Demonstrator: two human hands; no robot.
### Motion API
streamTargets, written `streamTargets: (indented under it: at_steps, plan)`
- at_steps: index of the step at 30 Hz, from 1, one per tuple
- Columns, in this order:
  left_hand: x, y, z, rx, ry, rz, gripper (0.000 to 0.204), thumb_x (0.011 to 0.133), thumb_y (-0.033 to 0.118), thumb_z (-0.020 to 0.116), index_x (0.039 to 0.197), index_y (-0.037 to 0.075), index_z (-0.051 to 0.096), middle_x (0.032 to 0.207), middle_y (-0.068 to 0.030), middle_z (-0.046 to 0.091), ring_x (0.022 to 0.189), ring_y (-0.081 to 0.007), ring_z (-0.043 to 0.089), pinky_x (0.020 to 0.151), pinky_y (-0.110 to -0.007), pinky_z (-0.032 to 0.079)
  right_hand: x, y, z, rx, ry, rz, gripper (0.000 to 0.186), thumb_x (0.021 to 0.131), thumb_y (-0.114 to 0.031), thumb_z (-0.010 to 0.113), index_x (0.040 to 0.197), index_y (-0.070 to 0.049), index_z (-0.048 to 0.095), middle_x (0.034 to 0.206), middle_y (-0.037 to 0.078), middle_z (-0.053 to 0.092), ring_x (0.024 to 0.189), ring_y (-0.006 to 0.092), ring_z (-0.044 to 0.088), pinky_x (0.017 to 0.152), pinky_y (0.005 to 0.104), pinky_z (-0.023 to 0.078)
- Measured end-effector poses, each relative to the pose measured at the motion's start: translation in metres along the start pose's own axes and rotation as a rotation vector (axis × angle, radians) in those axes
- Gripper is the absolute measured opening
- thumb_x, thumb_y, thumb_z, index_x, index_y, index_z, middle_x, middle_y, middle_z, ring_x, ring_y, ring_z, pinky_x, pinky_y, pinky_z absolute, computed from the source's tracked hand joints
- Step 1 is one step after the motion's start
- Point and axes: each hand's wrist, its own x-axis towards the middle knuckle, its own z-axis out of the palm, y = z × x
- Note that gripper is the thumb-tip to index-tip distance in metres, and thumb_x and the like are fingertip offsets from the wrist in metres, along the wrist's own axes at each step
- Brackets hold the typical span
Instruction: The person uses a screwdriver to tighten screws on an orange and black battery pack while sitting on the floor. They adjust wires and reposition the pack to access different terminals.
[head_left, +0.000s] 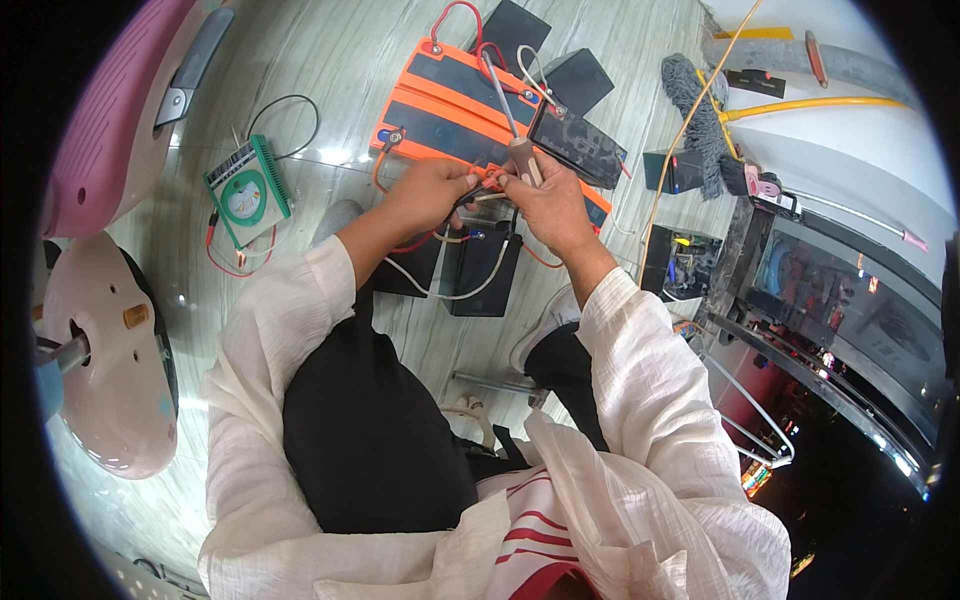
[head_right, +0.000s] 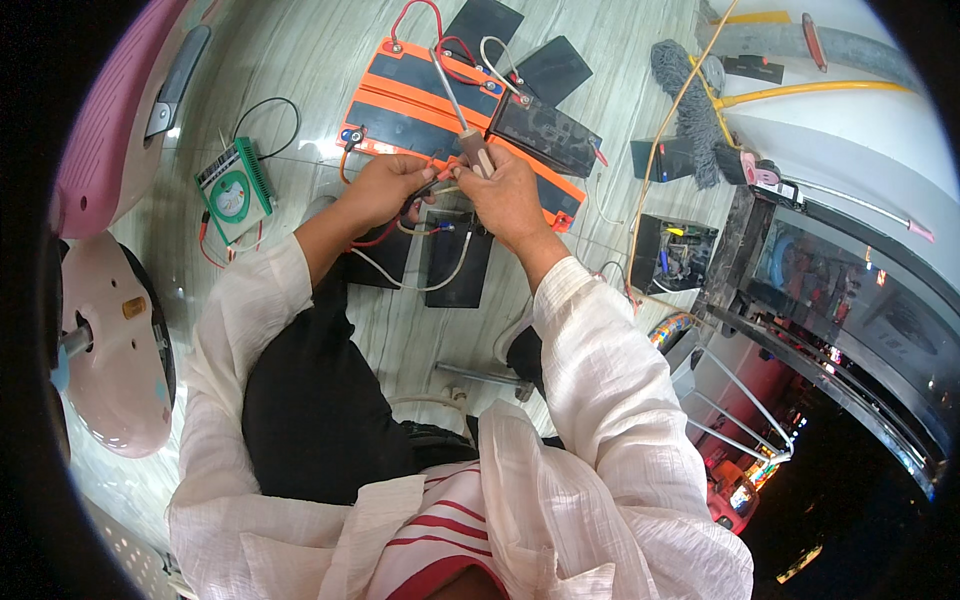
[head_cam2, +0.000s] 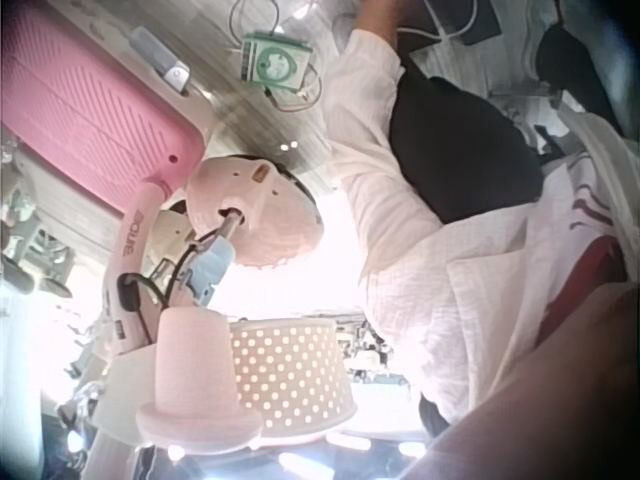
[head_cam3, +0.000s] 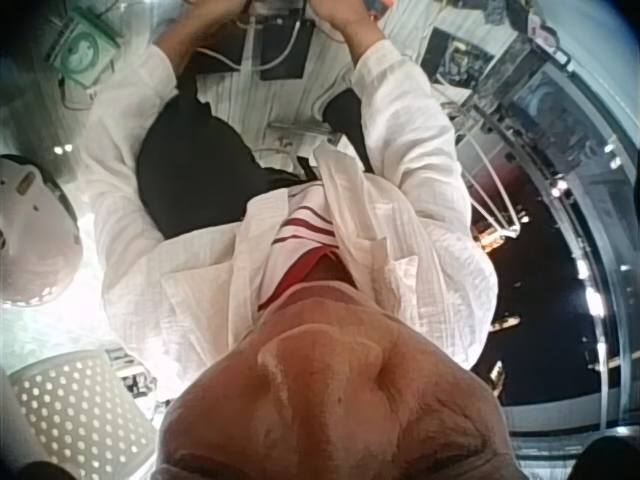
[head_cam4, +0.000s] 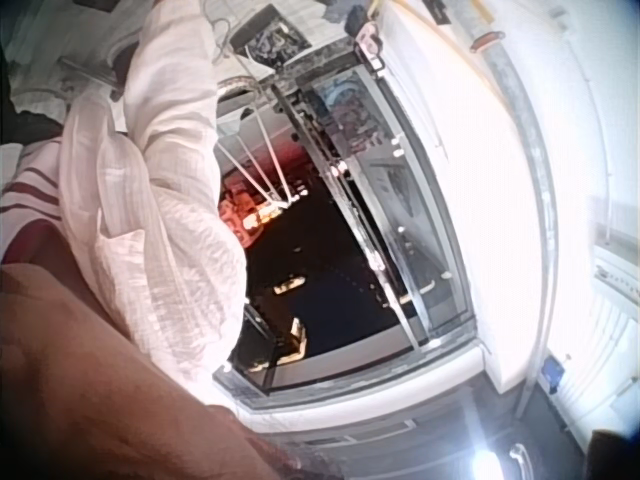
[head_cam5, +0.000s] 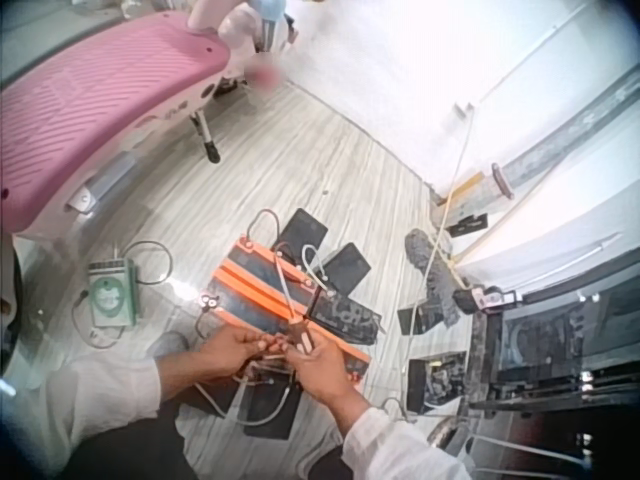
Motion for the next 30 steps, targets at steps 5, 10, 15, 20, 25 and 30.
streamTargets:
  at_steps: [5, 10, 15, 20, 25, 30]
  plan:
    - [-0.022, 0.031, -0.004, 0.416, 0.051, 0.125, 0.028, 0.098, 0.023, 0.058, 0.121, 0.007, 0.062, 0.087, -0.0097, 0.072, 0.063, -0.0189, 0.069, 0.060, -0.032, 0.052, 0.000, 0.016, 0.004, 0.059, 0.031, -0.135, 0.018, 0.088, -0.007, 0.068, 0.103, 0.003, 0.066, 0.091, 0.007, 0.070, 0.082, 0.0082, 0.062, 0.073, 0.0260, 0.050]
    - [-0.039, 0.042, -0.008, 0.630, 0.194, 0.236, 0.026, 0.098, 0.022, 0.058, 0.121, 0.010, 0.063, 0.089, -0.0095, 0.073, 0.082, -0.0202, 0.071, 0.071, -0.033, 0.052, -0.004, 0.016, 0.010, 0.120, 0.066, -0.226, 0.017, 0.088, -0.009, 0.070, 0.102, 0.001, 0.065, 0.089, 0.004, 0.069, 0.081, 0.0078, 0.061, 0.073, 0.0255, 0.050]
    - [-0.029, 0.025, -0.007, 0.135, 0.028, 0.289, 0.027, 0.098, 0.020, 0.059, 0.119, 0.004, 0.062, 0.090, -0.0088, 0.073, 0.085, -0.0157, 0.070, 0.077, -0.030, 0.053, -0.008, 0.017, 0.011, 0.070, 0.115, -0.271, 0.017, 0.088, -0.010, 0.071, 0.102, -0.002, 0.065, 0.089, 0.003, 0.069, 0.079, 0.0080, 0.061, 0.072, 0.0256, 0.049]
    - [-0.027, 0.024, -0.004, -0.021, -0.069, 0.253, 0.026, 0.099, 0.017, 0.059, 0.119, 0.000, 0.061, 0.094, -0.0092, 0.072, 0.087, -0.0134, 0.069, 0.079, -0.028, 0.054, -0.009, 0.020, 0.011, 0.061, 0.161, -0.313, 0.017, 0.088, -0.011, 0.071, 0.101, -0.003, 0.065, 0.088, 0.003, 0.069, 0.078, 0.0085, 0.061, 0.071, 0.0263, 0.050]
    - [-0.027, 0.024, -0.003, -0.028, -0.071, 0.288, 0.025, 0.100, 0.016, 0.058, 0.119, 0.000, 0.062, 0.094, -0.0083, 0.071, 0.084, -0.0123, 0.067, 0.079, -0.027, 0.054, -0.010, 0.019, 0.013, 0.024, 0.195, -0.322, 0.017, 0.087, -0.011, 0.071, 0.101, -0.003, 0.064, 0.089, 0.006, 0.070, 0.078, 0.0101, 0.062, 0.072, 0.0270, 0.050]
    - [-0.024, 0.020, -0.003, 0.017, -0.062, 0.329, 0.024, 0.100, 0.015, 0.058, 0.118, 0.002, 0.064, 0.092, -0.0064, 0.071, 0.082, -0.0106, 0.066, 0.077, -0.027, 0.053, -0.008, 0.023, 0.016, 0.037, 0.231, -0.294, 0.018, 0.087, -0.012, 0.072, 0.099, -0.002, 0.064, 0.089, 0.007, 0.071, 0.079, 0.0117, 0.065, 0.073, 0.0286, 0.051]
